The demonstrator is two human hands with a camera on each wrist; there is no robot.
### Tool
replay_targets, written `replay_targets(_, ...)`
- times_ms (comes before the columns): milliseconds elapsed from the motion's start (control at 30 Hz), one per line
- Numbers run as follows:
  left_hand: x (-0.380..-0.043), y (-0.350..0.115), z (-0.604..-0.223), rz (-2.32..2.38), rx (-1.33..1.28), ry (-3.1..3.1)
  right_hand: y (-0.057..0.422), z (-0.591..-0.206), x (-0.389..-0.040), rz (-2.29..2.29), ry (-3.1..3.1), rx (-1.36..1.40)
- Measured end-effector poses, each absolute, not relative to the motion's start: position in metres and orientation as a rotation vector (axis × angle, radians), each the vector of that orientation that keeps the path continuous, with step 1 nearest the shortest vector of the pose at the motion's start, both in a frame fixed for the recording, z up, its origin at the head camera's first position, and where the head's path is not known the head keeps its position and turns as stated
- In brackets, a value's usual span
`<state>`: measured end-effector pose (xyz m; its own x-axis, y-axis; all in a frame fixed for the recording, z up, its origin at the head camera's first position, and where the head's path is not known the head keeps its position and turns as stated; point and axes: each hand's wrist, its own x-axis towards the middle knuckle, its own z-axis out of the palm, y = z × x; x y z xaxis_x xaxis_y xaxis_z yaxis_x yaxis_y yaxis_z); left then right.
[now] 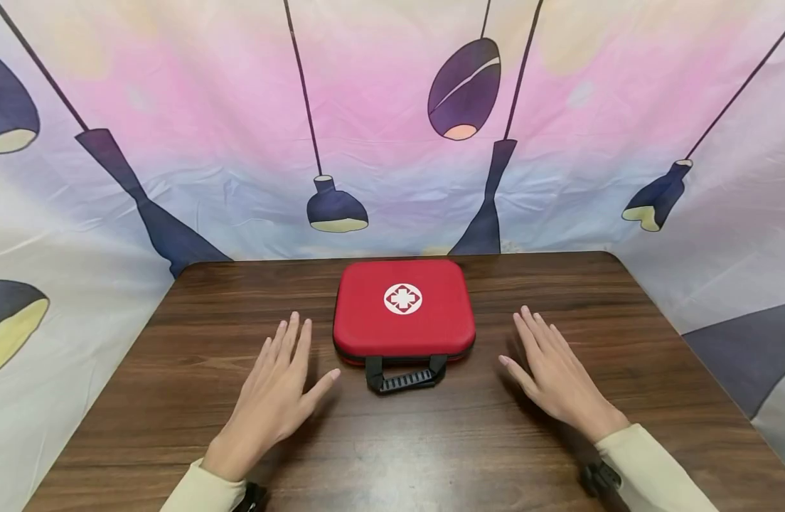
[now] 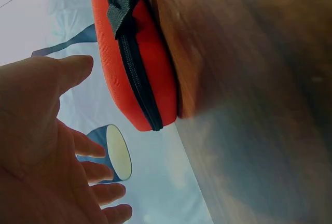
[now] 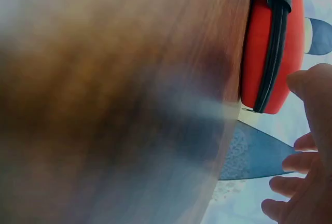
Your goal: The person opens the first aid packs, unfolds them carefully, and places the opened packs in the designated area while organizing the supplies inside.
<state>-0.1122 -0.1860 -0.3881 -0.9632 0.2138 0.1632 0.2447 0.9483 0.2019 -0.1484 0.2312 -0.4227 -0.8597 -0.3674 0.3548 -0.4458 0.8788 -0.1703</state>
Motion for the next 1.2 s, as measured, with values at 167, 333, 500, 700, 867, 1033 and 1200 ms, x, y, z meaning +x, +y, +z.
replay_targets(167, -0.126, -0.179, -0.383, -0.365, -0.409, -2.95, 0.228, -0.422, -0.166, 0.399, -2.74, 0.648)
replay_targets(333, -0.142, -0.171, -0.38, -0.396, -0.452, -2.951, 0.222, -0.42, -0.185, 0.45, -2.768, 0.707)
replay_targets(500, -0.16, -0.16, -0.377, -0.42, -0.52, -2.954, 0.217, -0.417, -0.206, 0.544, -2.803, 0.755)
replay_targets(700, -0.179, -0.145, -0.373, -0.423, -0.567, -2.986, 0.214, -0.414, -0.228, 0.665, -2.893, 0.722)
replay_targets(867, -0.191, -0.132, -0.37, -0.441, -0.636, -2.984, 0.212, -0.414, -0.245, 0.711, -2.908, 0.718)
replay_targets(1033, -0.2, -0.116, -0.37, -0.443, -0.708, -2.986, 0.204, -0.412, -0.26, 0.77, -2.924, 0.732)
replay_targets(1200, -0.209, -0.103, -0.372, -0.418, -0.775, -3.011, 0.195, -0.408, -0.272, 0.807, -2.946, 0.746)
